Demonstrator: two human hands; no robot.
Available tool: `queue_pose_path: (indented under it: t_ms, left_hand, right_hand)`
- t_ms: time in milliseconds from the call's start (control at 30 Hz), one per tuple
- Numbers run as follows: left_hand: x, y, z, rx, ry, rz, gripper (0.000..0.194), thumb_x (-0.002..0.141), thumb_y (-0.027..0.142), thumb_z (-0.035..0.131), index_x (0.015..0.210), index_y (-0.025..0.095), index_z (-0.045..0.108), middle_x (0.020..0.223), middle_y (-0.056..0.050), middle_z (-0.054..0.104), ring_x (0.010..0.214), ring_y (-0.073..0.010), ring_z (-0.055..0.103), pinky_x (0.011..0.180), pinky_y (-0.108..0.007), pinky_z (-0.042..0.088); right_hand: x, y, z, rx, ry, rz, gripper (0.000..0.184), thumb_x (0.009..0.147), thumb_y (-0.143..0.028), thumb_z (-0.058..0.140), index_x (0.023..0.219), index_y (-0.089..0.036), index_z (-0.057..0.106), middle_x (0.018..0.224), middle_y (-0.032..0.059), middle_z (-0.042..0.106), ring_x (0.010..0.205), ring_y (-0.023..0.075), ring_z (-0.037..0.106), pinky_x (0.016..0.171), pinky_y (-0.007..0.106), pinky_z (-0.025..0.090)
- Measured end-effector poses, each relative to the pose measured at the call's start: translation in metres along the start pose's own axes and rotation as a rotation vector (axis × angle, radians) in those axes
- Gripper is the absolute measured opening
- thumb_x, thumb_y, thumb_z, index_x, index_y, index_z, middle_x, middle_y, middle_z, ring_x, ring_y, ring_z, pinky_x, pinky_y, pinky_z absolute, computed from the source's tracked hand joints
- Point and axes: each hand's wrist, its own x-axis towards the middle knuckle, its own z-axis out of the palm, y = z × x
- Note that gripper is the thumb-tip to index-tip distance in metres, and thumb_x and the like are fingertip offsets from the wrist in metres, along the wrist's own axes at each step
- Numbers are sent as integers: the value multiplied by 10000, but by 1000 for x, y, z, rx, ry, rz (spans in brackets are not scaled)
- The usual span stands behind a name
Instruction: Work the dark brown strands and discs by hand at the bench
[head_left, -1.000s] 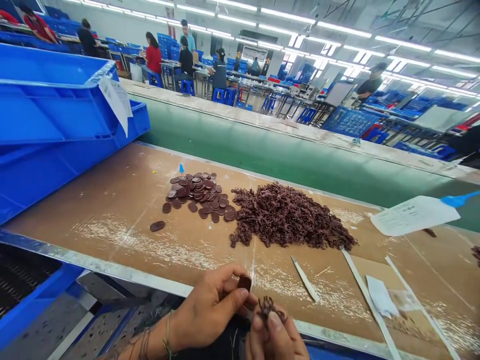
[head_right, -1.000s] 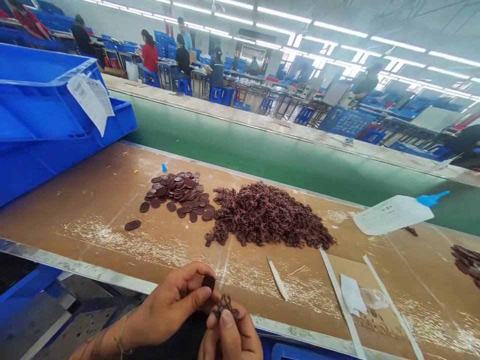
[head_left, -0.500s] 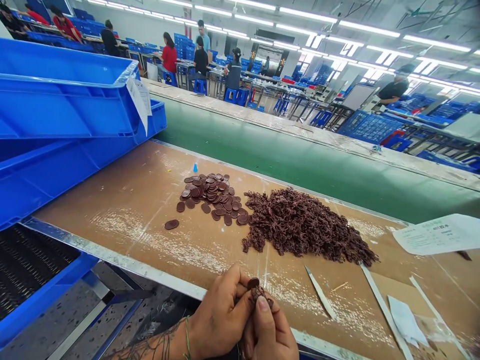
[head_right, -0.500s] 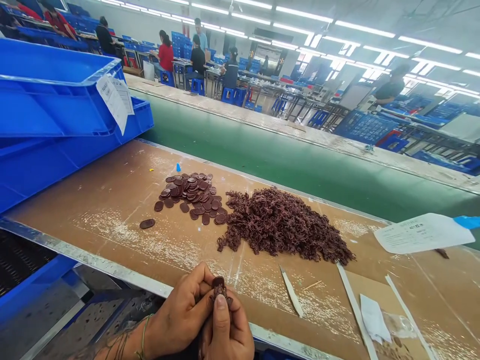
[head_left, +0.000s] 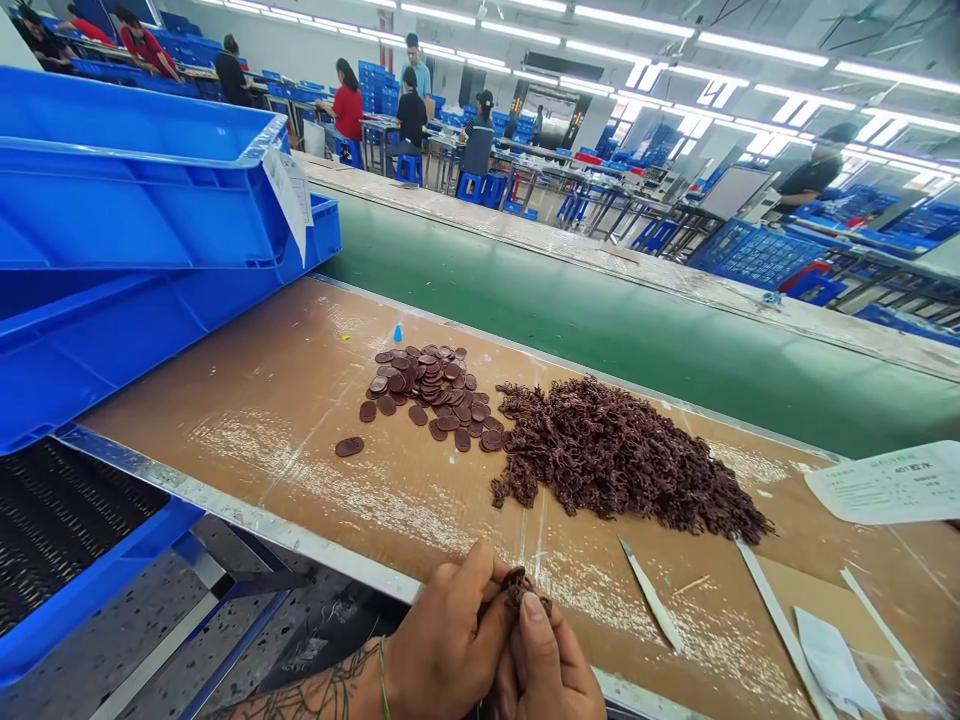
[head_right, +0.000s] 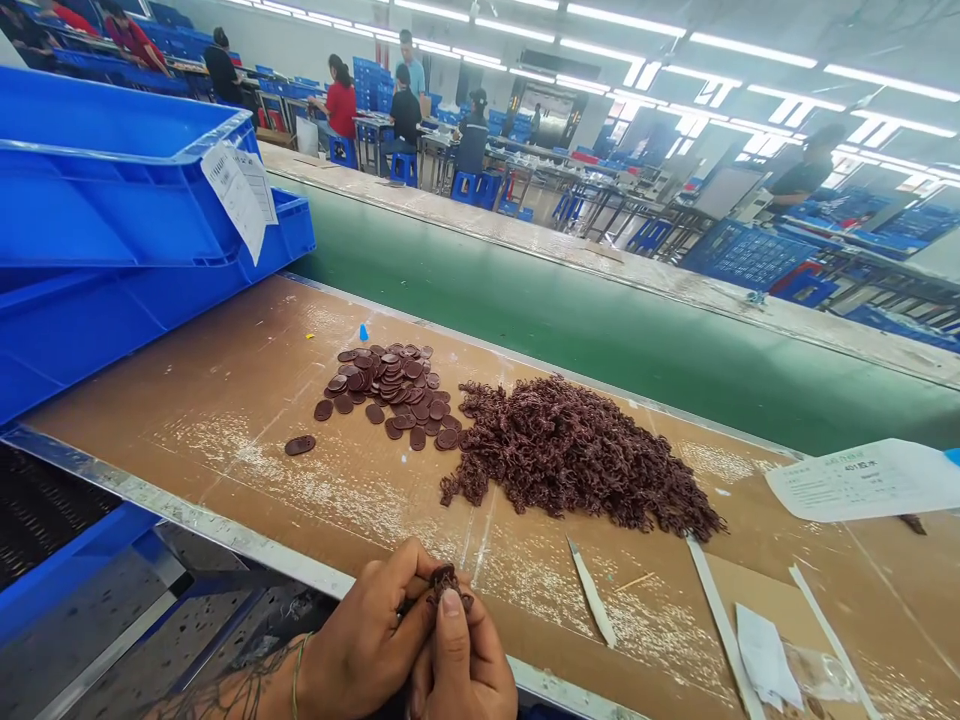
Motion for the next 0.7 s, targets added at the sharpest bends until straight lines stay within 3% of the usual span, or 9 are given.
queue_pose_path:
  t_ms: [100,300,500,700]
  left_hand:
    - [-1,-3,1,30,-5,52,196,1016,361,407,978,230,547,824,-74,742,792,-231,702,716,-326,441]
    - [-1,-9,0,56,20,174,139,1015,285,451,985,241,579,828,-53,745,786,-203,707,703,-289,458]
    - [-1,-7,-4,73,-32,188,155,1024,285,418,1025,233,564,908,-58,757,801,-191,691,725,-289,439]
    - [-1,-4,-4,62,-35,179,178,1012,310,427,1050,234,583,890,-52,752,816,-202,682,716,-298,431]
  right_hand:
    - [-1,-6,0,-8,-24,36,489,724,-633,836,803,-204,614,338,-108,418,248,84,351,277,183,252]
    - [1,-13,-2,-9,-92,71,513,721,-650,827,757,-188,607,345,-109,421,249,62,317,290,174,284]
    - [0,-15,-5,-30,-130,69,488,763,-645,795,792,-193,615,366,-105,425,250,82,354,247,174,208]
    - [-1,-13,-5,-21,-120,67,484,763,-646,797,838,-192,647,362,-99,435,254,87,361,258,183,221]
